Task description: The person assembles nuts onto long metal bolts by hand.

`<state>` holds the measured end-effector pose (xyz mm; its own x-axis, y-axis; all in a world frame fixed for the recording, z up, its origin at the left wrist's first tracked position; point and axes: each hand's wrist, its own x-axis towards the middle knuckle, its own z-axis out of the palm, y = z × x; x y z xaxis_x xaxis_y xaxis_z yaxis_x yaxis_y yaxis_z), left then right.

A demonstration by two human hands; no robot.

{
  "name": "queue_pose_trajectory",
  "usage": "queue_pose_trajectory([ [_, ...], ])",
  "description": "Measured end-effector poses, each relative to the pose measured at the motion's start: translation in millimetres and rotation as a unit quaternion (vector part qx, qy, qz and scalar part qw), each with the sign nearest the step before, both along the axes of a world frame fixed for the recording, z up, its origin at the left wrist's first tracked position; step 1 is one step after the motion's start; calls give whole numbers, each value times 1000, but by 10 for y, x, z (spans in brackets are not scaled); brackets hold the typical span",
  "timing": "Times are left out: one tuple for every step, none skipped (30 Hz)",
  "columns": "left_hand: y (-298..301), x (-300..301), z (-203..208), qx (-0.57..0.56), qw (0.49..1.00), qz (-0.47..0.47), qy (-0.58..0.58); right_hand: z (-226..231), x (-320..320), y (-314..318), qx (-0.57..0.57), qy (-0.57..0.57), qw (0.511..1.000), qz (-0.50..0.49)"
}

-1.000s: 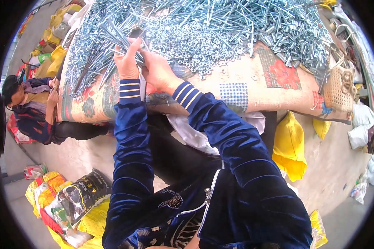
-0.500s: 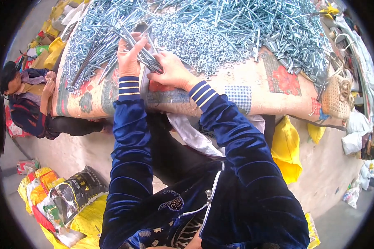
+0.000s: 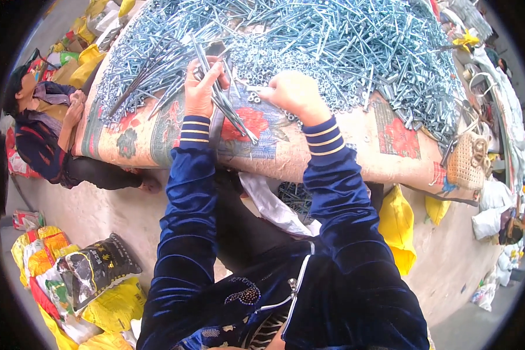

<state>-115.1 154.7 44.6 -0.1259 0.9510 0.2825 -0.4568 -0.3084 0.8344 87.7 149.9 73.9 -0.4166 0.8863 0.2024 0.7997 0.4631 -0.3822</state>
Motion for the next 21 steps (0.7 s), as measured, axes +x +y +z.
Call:
queue_pose_trajectory([
  [-9,-37,-7,1,1000,5,0,96,-7,31,0,45,999,-21],
  [16,5,0,3,999,13,31,164,-9,131,69,88,993,-26],
  [26,13,-27,3,998,25,63,241,-134,179,54,175,983,-11],
  [44,21,-47,7,997,32,75,306,-294,216,39,261,965,4],
  [41,46,-76,8,997,30,74,365,-443,230,43,263,964,0],
  [49,106,-86,5,997,44,62,414,-561,269,50,265,963,-5],
  [63,155,-91,2,997,59,50,338,-664,373,100,279,955,0],
  [57,144,-98,0,998,48,42,353,-792,398,95,278,956,-15],
  [59,135,-104,1,998,51,43,376,-878,417,90,277,956,-29],
  [61,134,-115,2,998,49,37,412,-915,460,90,278,956,-26],
  [50,148,-105,3,998,46,30,434,-936,541,86,274,958,-6],
  [49,167,-93,-3,999,48,13,448,-948,613,83,269,960,14],
  [51,179,-81,-4,999,48,13,452,-931,671,82,268,960,13],
  [34,155,-69,-11,999,48,22,470,-929,699,-17,318,946,65],
  [17,135,-62,-18,998,47,31,477,-918,714,-115,363,918,114],
  [12,118,-65,-15,998,46,28,471,-902,713,-133,376,906,141],
  [20,123,-54,-15,998,46,26,438,-877,740,-134,374,907,141],
  [30,130,-41,-22,998,46,36,402,-857,765,-97,348,924,122],
  [39,146,-27,-28,998,45,45,371,-820,789,-60,321,939,104],
  [52,141,-35,-22,998,53,40,386,-790,766,-126,256,951,120],
  [50,138,-49,-22,998,53,39,340,-790,732,-126,256,951,120],
])
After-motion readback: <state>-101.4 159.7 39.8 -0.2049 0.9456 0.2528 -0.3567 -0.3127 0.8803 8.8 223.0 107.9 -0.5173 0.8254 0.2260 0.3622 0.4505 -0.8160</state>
